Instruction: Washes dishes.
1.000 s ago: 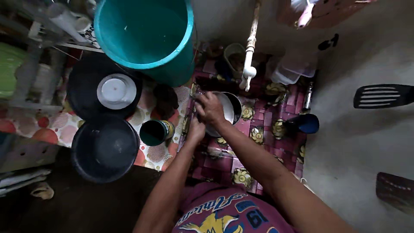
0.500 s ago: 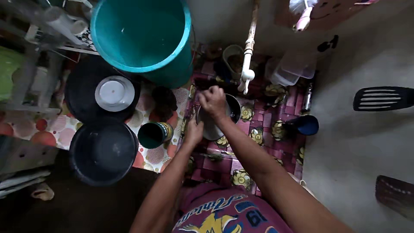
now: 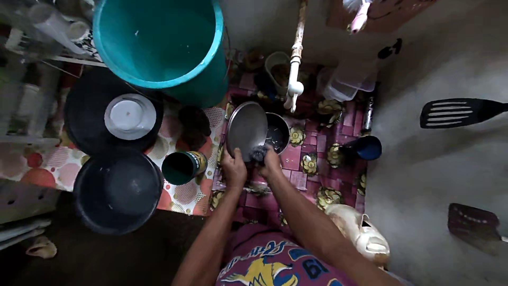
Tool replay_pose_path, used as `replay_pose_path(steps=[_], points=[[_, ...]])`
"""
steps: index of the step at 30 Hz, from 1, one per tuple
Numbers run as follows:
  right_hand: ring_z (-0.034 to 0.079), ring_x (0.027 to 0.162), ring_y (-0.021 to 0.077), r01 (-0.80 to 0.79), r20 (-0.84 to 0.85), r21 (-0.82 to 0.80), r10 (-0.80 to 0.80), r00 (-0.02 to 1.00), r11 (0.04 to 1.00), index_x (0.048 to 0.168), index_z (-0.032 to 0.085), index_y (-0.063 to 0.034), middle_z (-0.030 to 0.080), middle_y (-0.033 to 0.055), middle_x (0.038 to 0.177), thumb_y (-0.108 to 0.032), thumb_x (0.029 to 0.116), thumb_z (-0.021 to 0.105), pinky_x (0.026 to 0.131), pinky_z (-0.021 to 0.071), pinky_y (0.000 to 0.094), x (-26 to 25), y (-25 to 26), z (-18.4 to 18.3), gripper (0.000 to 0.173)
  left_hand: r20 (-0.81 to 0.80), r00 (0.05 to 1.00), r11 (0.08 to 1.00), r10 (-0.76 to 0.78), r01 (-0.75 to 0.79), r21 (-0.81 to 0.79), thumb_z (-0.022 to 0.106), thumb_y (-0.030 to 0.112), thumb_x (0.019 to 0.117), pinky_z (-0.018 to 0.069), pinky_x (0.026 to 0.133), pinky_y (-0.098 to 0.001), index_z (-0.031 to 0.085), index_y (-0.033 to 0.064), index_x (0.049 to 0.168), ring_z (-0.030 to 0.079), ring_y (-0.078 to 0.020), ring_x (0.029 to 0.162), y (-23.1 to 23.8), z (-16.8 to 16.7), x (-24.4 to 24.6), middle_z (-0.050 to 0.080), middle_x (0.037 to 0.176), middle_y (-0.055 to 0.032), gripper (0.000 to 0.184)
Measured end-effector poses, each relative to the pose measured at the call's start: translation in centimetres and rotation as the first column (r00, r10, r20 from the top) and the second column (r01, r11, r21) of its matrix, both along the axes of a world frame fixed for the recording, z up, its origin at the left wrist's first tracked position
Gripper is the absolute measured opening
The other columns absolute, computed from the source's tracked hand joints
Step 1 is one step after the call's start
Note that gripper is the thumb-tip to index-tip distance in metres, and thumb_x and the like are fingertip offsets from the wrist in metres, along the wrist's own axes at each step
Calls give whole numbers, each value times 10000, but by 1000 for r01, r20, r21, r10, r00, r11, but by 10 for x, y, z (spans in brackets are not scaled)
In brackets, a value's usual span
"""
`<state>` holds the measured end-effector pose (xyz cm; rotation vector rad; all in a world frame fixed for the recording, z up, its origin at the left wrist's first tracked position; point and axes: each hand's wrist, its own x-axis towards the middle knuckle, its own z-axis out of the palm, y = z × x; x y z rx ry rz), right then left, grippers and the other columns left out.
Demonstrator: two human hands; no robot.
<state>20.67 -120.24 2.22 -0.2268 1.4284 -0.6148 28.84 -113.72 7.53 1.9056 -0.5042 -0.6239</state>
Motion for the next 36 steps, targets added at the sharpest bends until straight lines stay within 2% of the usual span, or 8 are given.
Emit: replay_pose_path(steps=[9, 14, 17, 22, 24, 27, 31, 36], points=[[698, 1014, 253, -247, -39, -444, 257, 966, 861, 1497, 476, -140, 677, 148, 1225, -284, 1021, 629, 841, 609, 482, -10, -58, 6, 520, -207, 973, 983, -107, 73, -166, 677, 126, 948, 525, 1066, -301, 331, -87, 1513, 618, -151, 1242, 35, 12, -11, 588, 1383, -195, 696], [659, 1202, 205, -773, -512, -605, 651, 560, 189, 1421, 604, -95, 667, 117, 1347, -240, 1003, 648, 1067, 521, 463, -21, -111, 34, 445, -372, 895, 960, -245, 278, 37, 646, 196, 987, 584, 975, -406, 449, 64, 1507, 676, -201, 1138, 29, 41, 40, 648, 1317, -142, 572], [663, 1211, 278, -825, -815, -463, 521, 253, -323, 1381, 652, -151, 699, 101, 1304, -299, 1006, 632, 1056, 504, 555, 10, -103, 62, 404, -410, 889, 929, -204, 308, 204, 591, 166, 1042, 585, 933, -447, 539, 64, 1431, 697, -227, 1068, 16, 36, 45, 686, 1227, -157, 405], [675, 1056, 264, -623, -904, -413, 214, 370, -665, 1160, 732, -173, 738, 41, 1040, -369, 995, 525, 1061, 447, 538, 40, -65, 74, 329, -82, 934, 872, -348, 355, 338, 508, 101, 1043, 567, 894, -475, 656, 5, 1159, 695, -226, 979, 6, 38, 44, 711, 1025, -144, 211], [701, 949, 255, -671, -848, -513, 191, 495, -535, 1014, 739, -119, 740, 62, 921, -351, 994, 561, 1002, 497, 505, 40, -70, 67, 293, -4, 932, 876, -361, 341, 341, 509, 142, 1050, 574, 858, -498, 668, 11, 1189, 703, -244, 916, 3, 43, 43, 716, 983, -150, 248], [718, 862, 286, -806, -767, -589, 271, 582, 60, 1069, 699, -50, 725, 129, 899, -306, 1026, 500, 782, 571, 538, 32, -93, 49, 327, 54, 966, 931, -251, 226, 286, 516, 318, 1081, 587, 842, -493, 657, 64, 1294, 712, -224, 881, 6, 47, 42, 729, 1003, -130, 360], [641, 1121, 273, -532, -472, -527, 293, 832, 663, 1245, 650, -37, 680, 170, 1180, -410, 1089, 390, 983, 510, 519, 19, -79, 7, 481, 143, 988, 993, -64, 48, 112, 533, 271, 1073, 588, 882, -433, 660, 27, 1278, 717, -179, 935, 3, 37, 38, 735, 1051, -126, 343], [643, 1124, 404, -466, -441, -232, 335, 833, 854, 1486, 382, -80, 633, 248, 1262, -474, 1091, 391, 897, 539, 612, 13, -5, -1, 558, 163, 976, 988, 143, -149, 30, 565, 245, 1064, 550, 974, -389, 635, -25, 1293, 696, -180, 1034, -6, 11, 25, 711, 1142, -165, 360]])
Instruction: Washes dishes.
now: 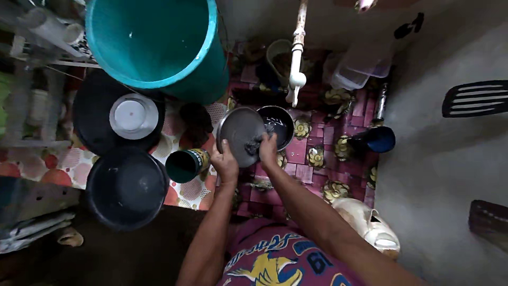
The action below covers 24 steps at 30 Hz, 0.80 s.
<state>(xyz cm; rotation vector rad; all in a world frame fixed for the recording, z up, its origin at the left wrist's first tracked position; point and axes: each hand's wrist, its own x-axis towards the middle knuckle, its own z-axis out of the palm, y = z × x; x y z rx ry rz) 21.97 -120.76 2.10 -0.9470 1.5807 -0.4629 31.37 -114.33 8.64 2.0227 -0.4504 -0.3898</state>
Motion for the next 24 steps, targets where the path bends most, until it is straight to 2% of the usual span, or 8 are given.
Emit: replay_pose_path(steps=[2, 6, 10, 14, 15, 18, 22, 24], points=[[641, 1154, 428, -120, -67, 50, 123, 990, 992, 1493, 402, -28, 637, 280, 1269, -391, 1104, 415, 958, 520, 612, -8, 6, 7, 532, -41, 997, 998, 61, -60, 26, 547, 288, 1072, 530, 1000, -425, 597, -22, 1348, 680, -218, 1076, -7, -6, 5, 691, 1182, -187, 418], [688, 1048, 410, -263, -244, -130, 227, 943, 956, 1432, 472, -28, 686, 251, 1157, -316, 1086, 433, 887, 554, 607, -34, -49, -2, 452, -153, 985, 996, 85, -83, 15, 499, 347, 1086, 530, 1028, -429, 523, 58, 1448, 658, -195, 1157, -8, -7, 27, 655, 1296, -142, 465], [590, 1218, 503, -407, -464, 85, 398, 792, 909, 1584, 370, -125, 482, 303, 1478, -350, 1011, 575, 946, 512, 673, -22, -110, -60, 648, -333, 933, 984, 136, -168, -67, 504, 306, 1091, 576, 960, -443, 529, 55, 1435, 679, -211, 1111, 1, -11, 40, 660, 1269, -145, 426], [514, 1278, 567, -858, -558, 105, 744, 368, 503, 1532, 460, -123, 446, 318, 1496, -152, 981, 632, 879, 526, 715, -2, -93, -87, 578, -448, 878, 982, 169, -188, 3, 400, 413, 1112, 574, 977, -477, 547, 70, 1426, 676, -241, 1144, 9, -18, 38, 661, 1282, -156, 488], [544, 1252, 554, -882, -576, 82, 745, 338, 464, 1504, 504, -163, 478, 300, 1479, -160, 978, 638, 864, 529, 715, -6, -97, -91, 543, -457, 873, 983, 171, -185, 14, 380, 423, 1114, 576, 977, -478, 561, 63, 1412, 678, -242, 1143, 9, -21, 38, 665, 1277, -160, 501], [591, 1176, 554, -725, -608, 15, 582, 540, 688, 1456, 538, -116, 527, 344, 1396, -207, 994, 596, 877, 531, 698, -13, -109, -94, 474, -469, 870, 988, 148, -146, 41, 357, 417, 1120, 546, 1024, -461, 531, 56, 1440, 638, -226, 1211, 11, -23, 34, 624, 1349, -161, 513], [579, 1241, 482, -904, -554, -16, 749, 363, 427, 1393, 615, -120, 513, 261, 1453, -200, 998, 628, 925, 537, 658, -14, -102, -93, 403, -472, 869, 989, 147, -139, 52, 354, 392, 1124, 532, 1033, -436, 524, 42, 1435, 624, -203, 1222, 5, -25, 28, 610, 1366, -158, 499], [611, 1176, 503, -820, -594, -38, 647, 478, 572, 1393, 615, -135, 535, 301, 1411, -241, 992, 618, 885, 544, 676, -19, -106, -107, 414, -475, 867, 989, 148, -141, 50, 354, 397, 1124, 526, 1039, -433, 518, 46, 1446, 618, -200, 1230, 4, -28, 30, 606, 1374, -155, 504]])
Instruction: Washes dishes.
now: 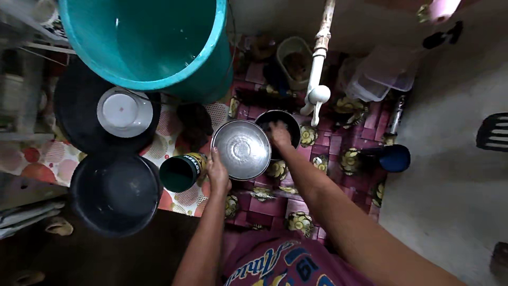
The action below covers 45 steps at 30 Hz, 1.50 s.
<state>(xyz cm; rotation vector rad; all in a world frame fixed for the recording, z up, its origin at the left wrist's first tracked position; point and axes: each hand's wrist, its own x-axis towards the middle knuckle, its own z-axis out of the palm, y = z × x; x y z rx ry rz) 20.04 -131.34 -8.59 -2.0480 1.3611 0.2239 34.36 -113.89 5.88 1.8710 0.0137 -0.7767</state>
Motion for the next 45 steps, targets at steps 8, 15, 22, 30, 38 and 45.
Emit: replay_pose_path(steps=[8, 15, 22, 30, 38, 45], points=[[661, 1144, 353, 318, 308, 106, -336, 890, 942, 1298, 669, -109, 682, 180, 1246, -317, 1002, 595, 986, 520, 600, -14, -29, 83, 370, -16, 1000, 1000, -19, 19, -10, 352, 512, 1097, 547, 997, -492, 570, 95, 1401, 640, -238, 1191, -12, -15, 4, 641, 1317, -146, 561], [674, 1010, 349, -142, 326, -234, 215, 920, 962, 1187, 712, -121, 670, 169, 1075, -238, 984, 622, 802, 589, 528, 38, 53, 122, 251, 39, 977, 975, -211, 208, 74, 353, 575, 1076, 522, 965, -558, 546, 77, 1413, 627, -300, 1160, -58, -14, -17, 627, 1311, -182, 631], [609, 1148, 369, -210, 302, -391, 340, 890, 896, 1063, 791, -229, 688, 133, 1106, -394, 929, 686, 941, 500, 587, -4, 3, 103, 236, -51, 979, 979, -196, 198, 38, 357, 648, 1046, 511, 1006, -581, 486, 169, 1493, 598, -300, 1251, -50, -2, -3, 574, 1430, -144, 667], [696, 948, 307, -333, 427, -318, 448, 786, 888, 1031, 744, -102, 704, 122, 979, -208, 949, 657, 779, 595, 494, 9, 61, 125, 161, -62, 976, 973, -210, 215, 80, 343, 706, 1018, 500, 1002, -591, 468, 205, 1510, 600, -304, 1243, -50, 1, 10, 580, 1427, -131, 714], [562, 1326, 335, -111, 607, -327, 298, 737, 939, 1115, 671, -27, 573, 188, 1435, -257, 896, 660, 1085, 493, 489, 25, 11, 134, 318, -29, 969, 969, -246, 247, 14, 342, 679, 1032, 535, 969, -573, 564, 186, 1422, 641, -286, 1178, -51, 8, -9, 636, 1339, -136, 667], [579, 1280, 366, -331, 330, -375, 458, 826, 866, 1281, 691, -130, 636, 165, 1336, -278, 979, 617, 1053, 485, 558, -6, 33, 115, 345, 6, 959, 955, -285, 283, 89, 332, 742, 998, 550, 912, -567, 530, 226, 1449, 666, -292, 1103, -42, 10, 16, 651, 1296, -136, 714]])
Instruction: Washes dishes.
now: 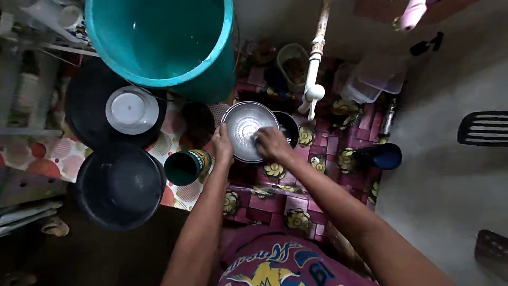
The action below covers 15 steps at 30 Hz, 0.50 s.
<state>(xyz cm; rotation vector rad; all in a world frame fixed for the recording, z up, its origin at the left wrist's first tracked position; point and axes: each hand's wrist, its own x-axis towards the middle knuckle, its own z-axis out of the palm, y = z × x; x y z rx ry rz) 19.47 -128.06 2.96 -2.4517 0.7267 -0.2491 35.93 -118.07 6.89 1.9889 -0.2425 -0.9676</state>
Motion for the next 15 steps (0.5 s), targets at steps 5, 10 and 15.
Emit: replay_pose_path(steps=[5, 10, 15], points=[[381, 1495, 384, 211, 202, 34, -213, 956, 977, 1488, 495, 7, 426, 245, 1578, -174, 996, 590, 1233, 342, 507, 43, -4, -1, 533, 13, 998, 998, -59, 59, 23, 320, 628, 1061, 545, 874, -566, 598, 161, 1377, 659, -303, 1055, -12, 0, -36, 673, 1210, -156, 628], [408, 1485, 318, -69, -20, -1, 69, 997, 998, 1505, 521, -111, 471, 121, 1584, -388, 1027, 547, 1202, 309, 596, -3, 3, -3, 553, -19, 1000, 1000, -20, 20, -9, 322, 644, 1053, 527, 981, -571, 520, 170, 1472, 638, -303, 1194, 1, 2, -6, 627, 1363, -149, 663], [229, 1546, 457, 200, 0, -96, -201, 980, 975, 1600, 332, -47, 242, 254, 1671, -188, 1043, 493, 1209, 250, 680, 27, -19, -11, 597, 8, 996, 996, -86, 87, -18, 346, 498, 1102, 541, 928, -574, 597, 76, 1357, 658, -342, 1096, -5, -8, -39, 659, 1241, -209, 553]])
